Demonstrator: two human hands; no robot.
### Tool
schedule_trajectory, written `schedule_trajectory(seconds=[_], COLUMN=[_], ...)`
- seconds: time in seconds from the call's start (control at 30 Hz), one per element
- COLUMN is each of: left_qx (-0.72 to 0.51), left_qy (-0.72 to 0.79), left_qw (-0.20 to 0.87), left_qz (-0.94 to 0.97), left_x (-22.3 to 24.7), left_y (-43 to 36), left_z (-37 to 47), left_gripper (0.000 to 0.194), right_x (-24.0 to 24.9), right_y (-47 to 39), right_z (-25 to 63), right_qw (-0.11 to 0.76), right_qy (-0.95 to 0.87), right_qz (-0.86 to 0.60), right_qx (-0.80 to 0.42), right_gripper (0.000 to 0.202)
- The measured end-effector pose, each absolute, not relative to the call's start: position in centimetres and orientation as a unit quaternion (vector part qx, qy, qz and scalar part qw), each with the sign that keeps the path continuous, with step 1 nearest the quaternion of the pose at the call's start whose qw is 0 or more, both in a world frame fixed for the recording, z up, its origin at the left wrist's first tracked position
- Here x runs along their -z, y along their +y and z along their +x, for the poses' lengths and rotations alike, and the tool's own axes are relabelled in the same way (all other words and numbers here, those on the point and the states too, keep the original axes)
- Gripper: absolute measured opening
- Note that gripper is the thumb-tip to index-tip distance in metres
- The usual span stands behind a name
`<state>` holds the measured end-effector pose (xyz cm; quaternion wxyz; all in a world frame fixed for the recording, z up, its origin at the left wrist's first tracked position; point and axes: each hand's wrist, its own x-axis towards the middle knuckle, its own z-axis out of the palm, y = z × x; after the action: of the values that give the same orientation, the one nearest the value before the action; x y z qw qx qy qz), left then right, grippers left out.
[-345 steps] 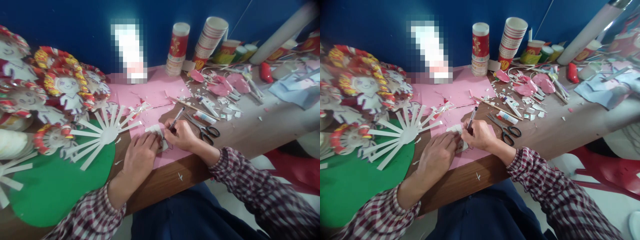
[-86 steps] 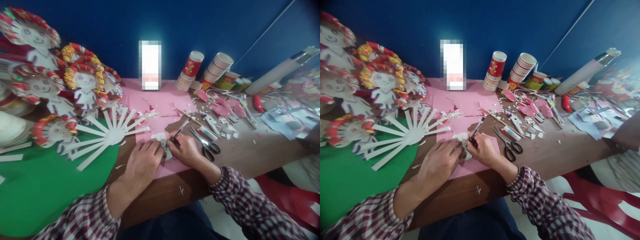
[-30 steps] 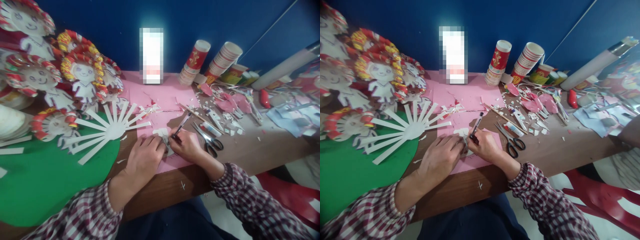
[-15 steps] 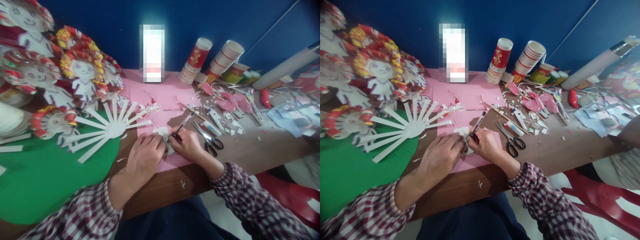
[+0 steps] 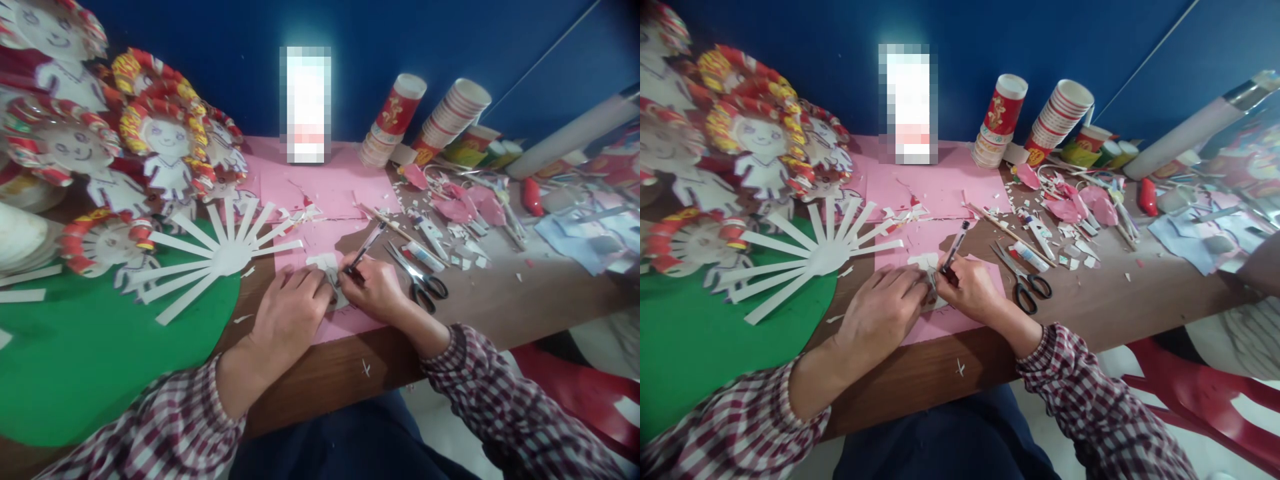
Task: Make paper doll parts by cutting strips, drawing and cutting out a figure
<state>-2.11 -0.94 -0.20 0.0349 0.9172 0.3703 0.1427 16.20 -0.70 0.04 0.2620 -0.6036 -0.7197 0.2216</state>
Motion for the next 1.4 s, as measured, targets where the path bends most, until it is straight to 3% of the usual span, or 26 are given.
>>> schedule_trajectory(seconds=[0.23, 0.73, 1.03, 1.4], left_qx=[-0.134, -0.161, -0.163, -0.161], left_qy=[0.374, 0.363, 0.355, 0.365], left_qw=[0.032, 0.043, 0.04, 0.055], left_qz=[0.917, 0.917, 0.92, 0.915], left_x=[0.3, 0.6, 0.1, 0.4], left_y=[-1.0, -0.8, -0.8, -0.8], left_z=[-2.2, -2.2, -2.4, -2.2], left_gripper=[0.019, 0.018, 0.02, 0.016], right_x=[-0.2, 0.3, -0.4, 0.5], right_y=[-0.7, -0.2, -0.2, 0.6], right_z=[16.3, 17.1, 17.0, 17.0], right_qw=[0.263, 0.356, 0.32, 0.42], right_qy=[-0.714, -0.636, -0.677, -0.618], right_qz=[-0.602, -0.587, -0.567, -0.546], right_qx=[-0.243, -0.353, -0.343, -0.38], right_gripper=[0.007, 0.006, 0.007, 0.009])
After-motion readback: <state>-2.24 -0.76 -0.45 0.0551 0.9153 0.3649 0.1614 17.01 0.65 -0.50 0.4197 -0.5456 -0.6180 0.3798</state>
